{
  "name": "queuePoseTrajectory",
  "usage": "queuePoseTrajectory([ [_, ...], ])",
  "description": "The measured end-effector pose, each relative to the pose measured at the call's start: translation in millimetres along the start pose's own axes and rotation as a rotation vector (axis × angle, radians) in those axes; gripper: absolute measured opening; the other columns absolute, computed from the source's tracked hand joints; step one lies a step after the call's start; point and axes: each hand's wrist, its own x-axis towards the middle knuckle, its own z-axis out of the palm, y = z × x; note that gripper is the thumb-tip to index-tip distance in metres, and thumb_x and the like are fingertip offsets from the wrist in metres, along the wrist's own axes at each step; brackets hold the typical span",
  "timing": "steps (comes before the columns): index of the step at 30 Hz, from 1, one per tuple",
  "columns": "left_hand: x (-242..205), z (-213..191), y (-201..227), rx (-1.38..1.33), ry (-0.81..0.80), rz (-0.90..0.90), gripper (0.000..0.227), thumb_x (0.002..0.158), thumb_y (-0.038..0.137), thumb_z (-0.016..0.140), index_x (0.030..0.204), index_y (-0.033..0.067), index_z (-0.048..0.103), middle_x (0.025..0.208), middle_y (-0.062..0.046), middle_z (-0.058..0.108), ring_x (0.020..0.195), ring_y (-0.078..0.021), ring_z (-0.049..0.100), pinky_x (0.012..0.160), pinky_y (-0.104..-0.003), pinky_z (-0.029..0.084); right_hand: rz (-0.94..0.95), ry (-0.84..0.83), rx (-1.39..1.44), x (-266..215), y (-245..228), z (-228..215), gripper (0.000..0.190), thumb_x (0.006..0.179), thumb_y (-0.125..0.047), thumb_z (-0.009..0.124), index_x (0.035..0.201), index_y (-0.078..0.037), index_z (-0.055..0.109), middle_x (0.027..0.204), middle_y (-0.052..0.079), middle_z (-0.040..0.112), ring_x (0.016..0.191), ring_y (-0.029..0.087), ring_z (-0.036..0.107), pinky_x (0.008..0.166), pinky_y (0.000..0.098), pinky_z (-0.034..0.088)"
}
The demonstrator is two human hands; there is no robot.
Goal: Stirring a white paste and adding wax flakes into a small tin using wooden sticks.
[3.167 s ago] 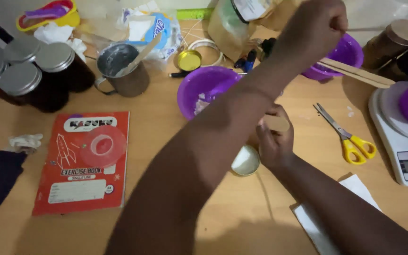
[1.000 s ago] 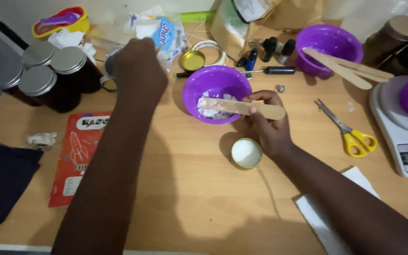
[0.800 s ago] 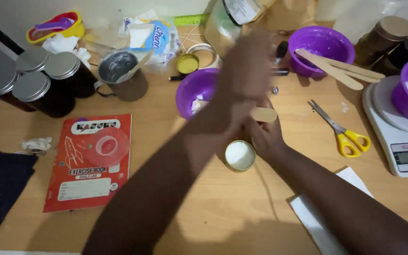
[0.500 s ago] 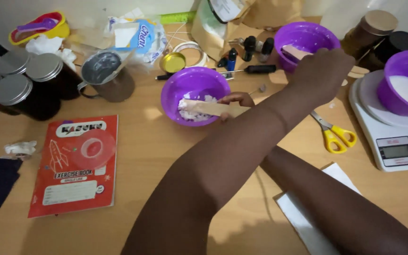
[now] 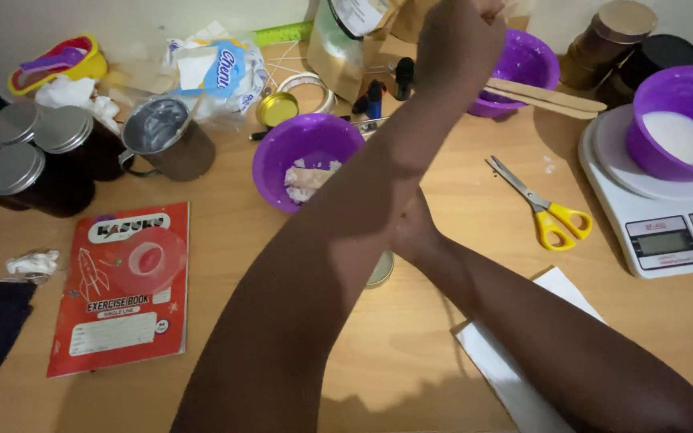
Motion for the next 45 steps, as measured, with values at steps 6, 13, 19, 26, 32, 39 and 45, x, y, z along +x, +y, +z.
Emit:
queuePoseTrajectory([
  [6, -5.9, -7.5, 8.8, 0.011, -0.206, -0.04, 0.005, 0.071, 0.016, 0.069, 0.07, 0.0122, 0.073, 0.075, -0.007, 0.076, 0.068, -0.0178, 0.073, 0.059, -0.033, 0.058, 0.009, -0.008, 0.01, 6.3, -3.2, -0.1, 0.033, 0.081, -0.019, 0.069, 0.109, -0.008, 0.056, 0.106, 0.006, 0.059, 0.099, 0.015, 0.058, 0.09, 0.0272, 0.044],
  [13, -24.3, 16.8, 50.1, 0.522, -0.953, -0.14, 0.044, 0.08, 0.007, 0.061, 0.122, 0.0165, 0.05, 0.1, 0.002, 0.066, 0.082, -0.0174, 0.066, 0.065, -0.03, 0.056, 0.019, 0.0, 0.017, 10.0, -7.0, 6.8, 0.032, 0.081, -0.017, 0.067, 0.11, -0.008, 0.056, 0.105, 0.006, 0.058, 0.096, 0.014, 0.058, 0.087, 0.0271, 0.045],
  [19, -29.4, 55.4, 46.7, 0.253, -0.766, 0.12, 0.067, 0.057, 0.031, 0.093, 0.109, 0.0118, 0.055, 0.111, -0.004, 0.063, 0.104, -0.0239, 0.061, 0.084, -0.034, 0.054, 0.038, 0.02, 0.021, 14.5, -5.3, 11.9, 0.031, 0.081, -0.015, 0.066, 0.11, -0.008, 0.056, 0.104, 0.006, 0.058, 0.094, 0.014, 0.058, 0.085, 0.027, 0.046],
  [26, -38.7, 93.8, 34.9, 0.316, -0.587, 0.358, 0.023, 0.073, -0.004, 0.056, 0.07, 0.0162, 0.045, 0.066, 0.0, 0.053, 0.058, -0.0199, 0.054, 0.052, -0.037, 0.04, 0.077, 0.021, 0.041, 4.4, 2.7, 4.4, 0.03, 0.082, -0.013, 0.065, 0.11, -0.008, 0.056, 0.104, 0.006, 0.057, 0.092, 0.013, 0.058, 0.083, 0.0268, 0.047],
  [32, -32.5, 86.1, 32.1, -0.002, -0.16, 0.416, 0.026, 0.061, 0.022, 0.069, 0.056, 0.0154, 0.045, 0.048, -0.002, 0.047, 0.042, -0.0221, 0.049, 0.04, -0.038, 0.029, 0.092, 0.02, 0.05, 3.8, 1.3, 6.5, 0.03, 0.082, -0.012, 0.064, 0.11, -0.008, 0.056, 0.103, 0.006, 0.057, 0.089, 0.013, 0.059, 0.081, 0.0267, 0.048],
  [39, -22.7, 86.0, 22.8, 0.029, -0.017, 0.46, 0.043, 0.065, -0.005, 0.074, 0.095, 0.0117, 0.048, 0.07, -0.012, 0.058, 0.055, -0.0325, 0.057, 0.043, -0.038, 0.035, 0.091, 0.004, 0.074, 5.6, -6.2, 11.9, 0.029, 0.082, -0.01, 0.062, 0.11, -0.007, 0.056, 0.102, 0.006, 0.057, 0.087, 0.012, 0.059, 0.08, 0.0266, 0.049],
  [45, -12.2, 61.3, 42.1, 0.518, -0.264, 0.515, 0.045, 0.08, 0.009, 0.072, 0.083, 0.0198, 0.028, 0.07, 0.0, 0.029, 0.064, -0.0185, 0.031, 0.054, -0.034, 0.02, 0.094, 0.001, 0.093, -1.4, -12.7, 11.2, 0.029, 0.082, -0.009, 0.061, 0.111, -0.007, 0.056, 0.102, 0.005, 0.056, 0.085, 0.012, 0.059, 0.078, 0.0265, 0.05],
])
